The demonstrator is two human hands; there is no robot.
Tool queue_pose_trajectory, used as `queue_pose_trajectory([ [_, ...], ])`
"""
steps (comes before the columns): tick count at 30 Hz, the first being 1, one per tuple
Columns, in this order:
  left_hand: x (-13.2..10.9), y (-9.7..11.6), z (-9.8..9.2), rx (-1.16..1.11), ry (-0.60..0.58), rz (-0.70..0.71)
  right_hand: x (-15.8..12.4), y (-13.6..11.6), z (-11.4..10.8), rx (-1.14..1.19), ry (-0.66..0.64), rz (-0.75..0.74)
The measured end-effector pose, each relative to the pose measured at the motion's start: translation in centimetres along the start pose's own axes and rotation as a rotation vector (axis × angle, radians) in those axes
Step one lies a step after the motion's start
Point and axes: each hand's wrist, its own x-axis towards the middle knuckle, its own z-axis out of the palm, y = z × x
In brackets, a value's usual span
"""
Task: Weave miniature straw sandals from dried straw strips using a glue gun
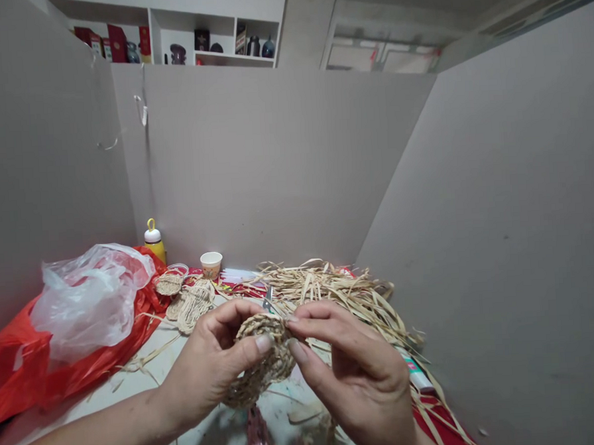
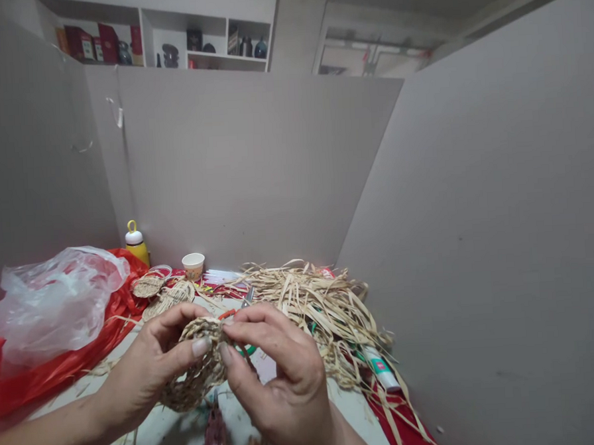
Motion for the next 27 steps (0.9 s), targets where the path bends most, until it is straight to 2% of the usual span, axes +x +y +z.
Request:
queue_pose_trajectory([
  [9, 0.0, 0.0, 0.4, -0.064, -0.013, -0.024, -0.7, 0.2, 0.6, -0.058, 0.052, -0.128],
  [13, -0.3, -0.1, 0.7, -0.087, 0.006, -0.042, -1.4, 0.6, 1.3, -0.066, 0.119, -0.090],
  [16, -0.4, -0.1, 0.7, -0.053, -0.035, -0.037, -1.7, 0.8, 1.5, -0.068, 0.149, -0.063],
  [20, -0.3, 0.0, 0.0, 0.170, -0.067, 0.084, -1.5, 0.6, 1.2, -0.051, 0.151, -0.001],
  [23, -0.3, -0.2, -0.5, 0.311, 0.021, 0.209, -1.2, 0.2, 1.1, -0.024, 0.157, 0.083],
  [27, -0.5, 0.1, -0.5, 0.353, 0.152, 0.374, -1.1, -0.1, 1.1, 0.006, 0.164, 0.146],
])
